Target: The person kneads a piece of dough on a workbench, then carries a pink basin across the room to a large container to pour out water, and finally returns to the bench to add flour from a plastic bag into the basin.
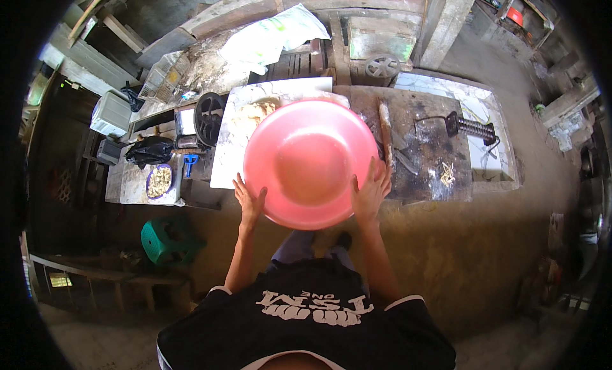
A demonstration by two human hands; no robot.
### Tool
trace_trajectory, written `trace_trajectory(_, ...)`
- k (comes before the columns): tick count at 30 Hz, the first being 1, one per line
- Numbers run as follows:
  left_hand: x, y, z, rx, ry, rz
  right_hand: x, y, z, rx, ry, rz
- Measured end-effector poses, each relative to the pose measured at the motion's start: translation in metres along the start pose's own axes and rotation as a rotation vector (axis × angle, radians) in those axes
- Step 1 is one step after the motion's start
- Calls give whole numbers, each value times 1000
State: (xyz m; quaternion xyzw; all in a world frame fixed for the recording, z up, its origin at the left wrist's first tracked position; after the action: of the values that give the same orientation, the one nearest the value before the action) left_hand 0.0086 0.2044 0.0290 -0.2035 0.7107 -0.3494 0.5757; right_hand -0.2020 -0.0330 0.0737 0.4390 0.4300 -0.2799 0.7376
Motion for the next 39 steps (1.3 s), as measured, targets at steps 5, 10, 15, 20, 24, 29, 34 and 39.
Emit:
trace_trajectory(5,17,-49,8,375,-35,89,3,23,42,-197,73,295)
trace_trajectory(10,54,-101,9,521,31,-35,24,22,89,-267,105,499)
trace_trajectory(15,97,-133,16,625,14,50,66,8,140,-256,74,506)
trace_trajectory(20,97,-127,11,454,181,82,84,11,145,-213,354,92)
trace_trajectory(24,104,-133,18,481,182,65,-3,0,162,-158,4,491)
trace_trajectory(29,124,-142,35,522,201,64,-79,16,148,-202,-194,564)
trace_trajectory(34,127,-161,45,562,64,101,-123,24,127,-224,-267,566)
trace_trajectory(39,107,-182,21,533,369,-476,-96,17,109,-75,8,531)
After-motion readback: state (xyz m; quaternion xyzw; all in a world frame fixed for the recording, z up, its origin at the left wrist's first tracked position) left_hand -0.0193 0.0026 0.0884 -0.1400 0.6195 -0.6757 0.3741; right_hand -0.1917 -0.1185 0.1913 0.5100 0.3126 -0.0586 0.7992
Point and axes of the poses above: each hand's wrist, its own z-axis towards the middle knuckle, its own x-axis out of the palm, y = z × x, the point moved 7 cm from there along z, towards the middle knuckle, and after that the axes turned 4 degrees about -y, right-handed, at the moved point
